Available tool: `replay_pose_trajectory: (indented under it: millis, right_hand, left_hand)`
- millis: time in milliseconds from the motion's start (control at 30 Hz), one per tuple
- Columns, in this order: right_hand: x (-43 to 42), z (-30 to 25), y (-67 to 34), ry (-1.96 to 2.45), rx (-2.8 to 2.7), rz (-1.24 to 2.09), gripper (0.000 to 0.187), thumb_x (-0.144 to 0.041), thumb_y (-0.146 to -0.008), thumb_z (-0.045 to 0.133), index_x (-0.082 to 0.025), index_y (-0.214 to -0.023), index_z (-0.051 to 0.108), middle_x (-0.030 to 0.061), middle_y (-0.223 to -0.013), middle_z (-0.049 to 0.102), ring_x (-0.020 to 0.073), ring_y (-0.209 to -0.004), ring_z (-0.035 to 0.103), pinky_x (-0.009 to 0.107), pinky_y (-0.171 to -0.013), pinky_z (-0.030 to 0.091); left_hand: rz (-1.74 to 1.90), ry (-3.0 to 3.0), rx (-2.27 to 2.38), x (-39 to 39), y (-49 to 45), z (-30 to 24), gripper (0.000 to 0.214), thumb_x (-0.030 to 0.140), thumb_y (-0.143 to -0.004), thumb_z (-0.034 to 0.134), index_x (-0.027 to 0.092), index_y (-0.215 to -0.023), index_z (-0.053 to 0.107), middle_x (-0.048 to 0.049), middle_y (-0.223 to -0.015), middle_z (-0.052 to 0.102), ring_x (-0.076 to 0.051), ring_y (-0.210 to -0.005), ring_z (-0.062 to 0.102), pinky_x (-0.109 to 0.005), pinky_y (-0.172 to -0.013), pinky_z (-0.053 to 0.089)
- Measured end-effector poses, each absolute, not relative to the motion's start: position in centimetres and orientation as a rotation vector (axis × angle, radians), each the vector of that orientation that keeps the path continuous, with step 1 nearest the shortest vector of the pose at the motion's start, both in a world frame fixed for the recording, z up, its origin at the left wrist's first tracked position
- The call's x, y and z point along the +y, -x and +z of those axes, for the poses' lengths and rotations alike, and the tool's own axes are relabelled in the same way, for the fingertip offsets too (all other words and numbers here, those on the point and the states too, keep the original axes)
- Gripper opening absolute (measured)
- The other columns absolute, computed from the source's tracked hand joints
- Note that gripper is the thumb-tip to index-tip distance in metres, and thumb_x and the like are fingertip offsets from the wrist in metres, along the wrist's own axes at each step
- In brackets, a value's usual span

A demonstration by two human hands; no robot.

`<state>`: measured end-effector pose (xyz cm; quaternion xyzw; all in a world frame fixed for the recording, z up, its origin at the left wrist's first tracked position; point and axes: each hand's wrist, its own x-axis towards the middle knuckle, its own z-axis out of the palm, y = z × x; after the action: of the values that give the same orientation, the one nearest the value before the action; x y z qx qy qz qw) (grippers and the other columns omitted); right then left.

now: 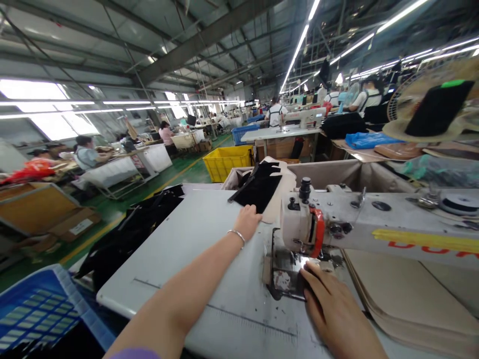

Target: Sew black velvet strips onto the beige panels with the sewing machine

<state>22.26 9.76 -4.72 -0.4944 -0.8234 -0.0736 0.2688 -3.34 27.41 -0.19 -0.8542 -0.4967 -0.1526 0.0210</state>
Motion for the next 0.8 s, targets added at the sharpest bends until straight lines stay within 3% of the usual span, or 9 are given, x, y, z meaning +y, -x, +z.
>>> replay_pose_trajectory:
  millis: [133,200,300,467,667,800]
  right_hand:
    - [9.1,-3.9,-22.1,1.300,-2.223,-0.197,0.034,-0.024,-0.090,0.047,-0.017,-0.123,0.055,0.0128,-0.127,0.055,0.0267,-0.114,0.054,0.047,-0.095,0.047]
    - [8.4,-2.9,-22.9,1.257,-2.234,-0.204,0.033,-0.023,-0.091,0.047,-0.019,-0.123,0.056,0.0100,-0.129,0.055,0.0242,-0.117,0.052,0.044,-0.098,0.045]
    - [7.7,-1.3,-25.9,1.290,-2.232,-0.254,0.034,-0.029,-0.092,0.048,-0.022,-0.125,0.055,0.0072,-0.130,0.055,0.0237,-0.122,0.049,0.045,-0.104,0.040]
    - [8.1,-1.1,-31.9,1.695,-2.061,-0.504,0.073,-0.058,-0.083,0.054,-0.008,-0.134,0.046,0.0215,-0.132,0.052,0.0375,-0.121,0.048,0.057,-0.098,0.040]
    - [8.1,-0.9,-31.8,1.791,-2.170,-0.535,0.035,-0.034,-0.092,0.044,-0.012,-0.111,0.062,0.0141,-0.097,0.068,0.0261,-0.089,0.064,0.041,-0.079,0.049]
    - [7.4,0.6,-32.3,1.792,-2.175,-0.544,0.029,-0.019,-0.089,0.044,-0.014,-0.111,0.062,0.0110,-0.092,0.069,0.0236,-0.080,0.065,0.039,-0.070,0.050]
  left_hand:
    - [-0.466,2.607,-1.782,29.4,3.2,-1.0,0.045,0.020,-0.091,0.043,0.012,-0.136,0.043,-0.0198,-0.139,0.041,-0.030,-0.132,0.037,-0.052,-0.108,0.031]
    - [-0.458,2.663,-1.829,28.5,3.2,-1.4,0.053,0.025,-0.091,0.045,0.015,-0.142,0.034,-0.0171,-0.148,0.032,-0.029,-0.138,0.029,-0.054,-0.112,0.025]
    - [-0.464,2.801,-1.809,25.4,4.4,-1.2,0.059,0.031,-0.091,0.046,0.017,-0.145,0.029,-0.0135,-0.150,0.032,-0.027,-0.139,0.029,-0.051,-0.115,0.023]
    - [-0.655,3.016,-1.804,18.7,6.8,0.3,0.057,0.037,-0.090,0.049,0.022,-0.144,0.035,-0.0065,-0.148,0.038,-0.024,-0.136,0.035,-0.047,-0.118,0.021]
    - [-0.764,3.015,-1.868,15.6,6.9,0.7,0.049,0.036,-0.088,0.053,0.025,-0.136,0.048,-0.0039,-0.141,0.047,-0.026,-0.134,0.039,-0.053,-0.118,0.020]
    - [-0.918,2.990,-1.851,14.4,6.1,0.8,0.042,0.034,-0.088,0.053,0.024,-0.129,0.054,-0.0062,-0.137,0.051,-0.026,-0.130,0.044,-0.052,-0.116,0.026]
